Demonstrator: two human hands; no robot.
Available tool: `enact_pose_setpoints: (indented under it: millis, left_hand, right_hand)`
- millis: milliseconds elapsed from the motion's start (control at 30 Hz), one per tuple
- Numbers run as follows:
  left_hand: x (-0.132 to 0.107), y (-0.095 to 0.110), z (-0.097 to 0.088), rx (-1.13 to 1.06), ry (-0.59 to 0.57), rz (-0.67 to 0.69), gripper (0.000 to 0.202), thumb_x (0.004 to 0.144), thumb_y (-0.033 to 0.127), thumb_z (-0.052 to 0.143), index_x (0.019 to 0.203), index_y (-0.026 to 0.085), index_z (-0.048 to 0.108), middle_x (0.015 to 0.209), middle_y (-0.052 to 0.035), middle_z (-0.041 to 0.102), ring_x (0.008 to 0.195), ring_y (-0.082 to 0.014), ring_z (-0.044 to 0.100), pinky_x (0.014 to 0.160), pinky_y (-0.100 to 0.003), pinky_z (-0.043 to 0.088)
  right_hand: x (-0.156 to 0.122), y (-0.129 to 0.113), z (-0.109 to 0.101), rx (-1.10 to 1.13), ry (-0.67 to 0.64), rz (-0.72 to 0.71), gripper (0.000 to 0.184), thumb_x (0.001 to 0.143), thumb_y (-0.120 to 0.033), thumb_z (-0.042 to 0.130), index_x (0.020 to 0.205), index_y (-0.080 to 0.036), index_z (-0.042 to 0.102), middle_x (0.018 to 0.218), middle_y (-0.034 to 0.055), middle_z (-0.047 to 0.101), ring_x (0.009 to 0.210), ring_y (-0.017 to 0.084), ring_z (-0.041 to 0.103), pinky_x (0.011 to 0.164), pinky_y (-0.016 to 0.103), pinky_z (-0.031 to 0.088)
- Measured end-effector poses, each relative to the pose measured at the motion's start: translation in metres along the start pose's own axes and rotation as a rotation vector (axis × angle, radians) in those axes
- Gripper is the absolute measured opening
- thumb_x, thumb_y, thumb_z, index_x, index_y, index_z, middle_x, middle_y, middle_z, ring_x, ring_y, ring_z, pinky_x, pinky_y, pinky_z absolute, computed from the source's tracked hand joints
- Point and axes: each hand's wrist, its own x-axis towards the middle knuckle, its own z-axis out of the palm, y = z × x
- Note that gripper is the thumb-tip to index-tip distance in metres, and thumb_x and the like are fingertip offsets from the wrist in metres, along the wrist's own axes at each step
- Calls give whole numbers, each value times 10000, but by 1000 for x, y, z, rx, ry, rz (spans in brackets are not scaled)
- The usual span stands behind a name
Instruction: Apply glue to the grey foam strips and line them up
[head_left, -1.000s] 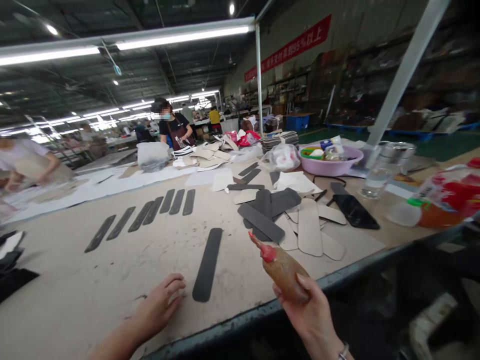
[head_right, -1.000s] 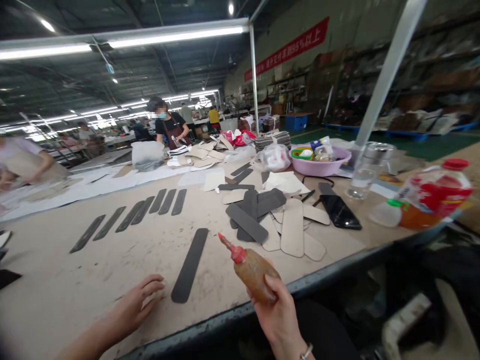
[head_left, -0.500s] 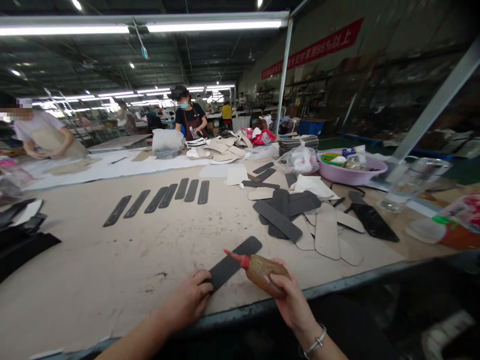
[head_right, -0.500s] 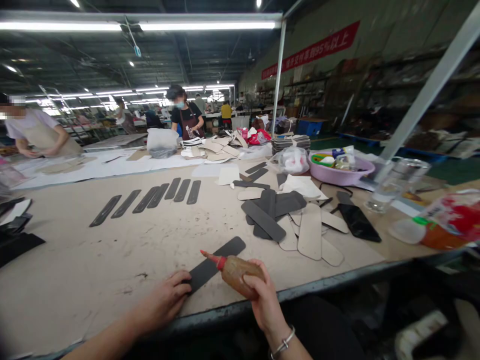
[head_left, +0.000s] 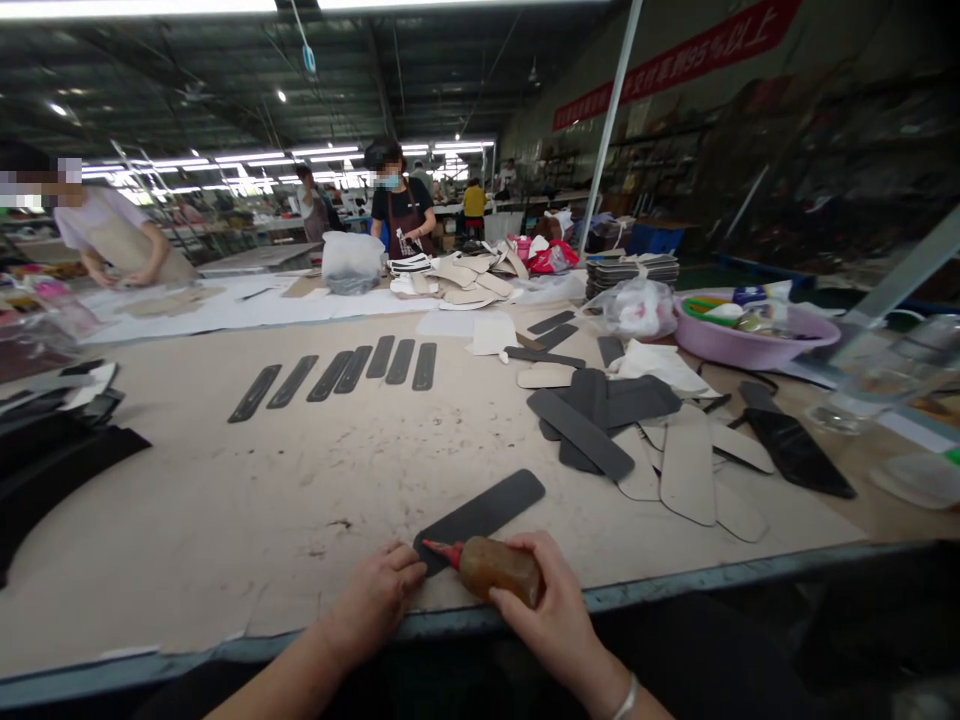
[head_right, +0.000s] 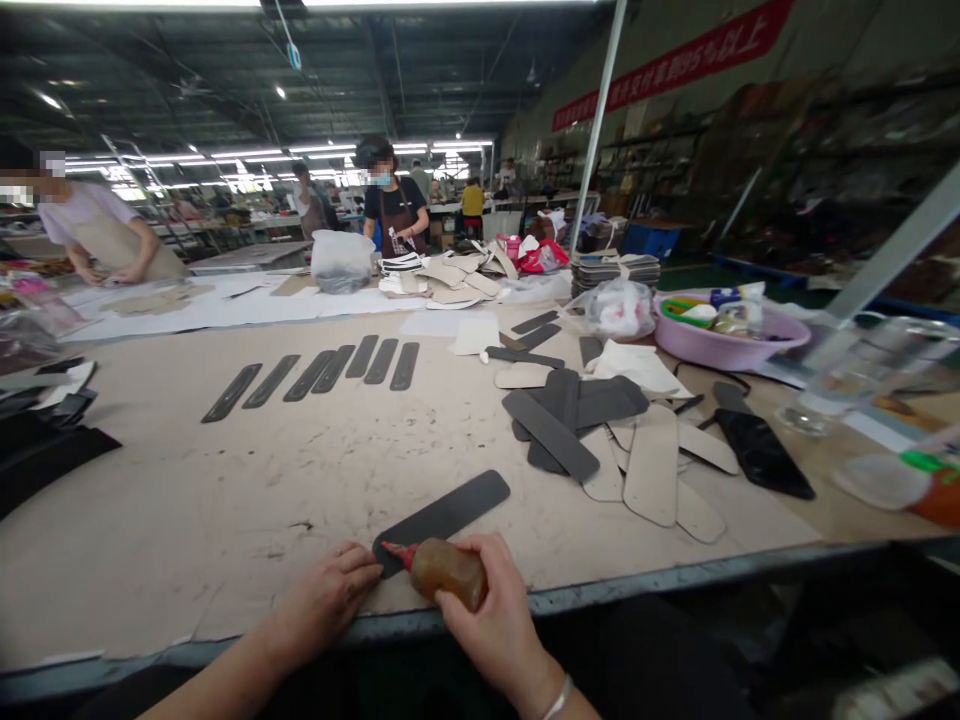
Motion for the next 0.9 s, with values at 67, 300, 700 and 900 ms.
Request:
enact_pose_setpoints:
  millis: [67,300,700,900]
  left_hand:
    - [0,1,-3,-9,4,5,242,875,98,436,923,189,655,881,-50,643,840,-184,564,763,-291,504]
    - [1,-2,0,42,27,43,230,913,138,422,887,178,647,821,-49,624,796,-174,572,721,-269,502]
    - [3,-10,-1,50,138,142,285,940,152,353,900,182,633,800,-41,616,751,-160,598,678,-240,517]
    - [7,-8,-3,56,129,135,289,950,170,350,888,192,631,796,-32,612,749,-149,595,684,-229,504]
  right_hand:
    - [1,-3,2,-30,-6,-32,326,657,-136,595,971,-206,545,910,27,566,834,198,575,734,298,492]
    - [3,-8,-5,-79,18,-67,308,672,-119,579,963,-210,539,888,27,551,813,193,566,720,299,489]
    - [15,13,-43,-293,195,-36,280,707,-158,600,972,-212,528,906,47,541,841,219,553,744,354,497]
    - [21,29,-62,-420,279,-7,282,732,-220,617,996,-213,517,924,59,534,855,234,540,753,380,493]
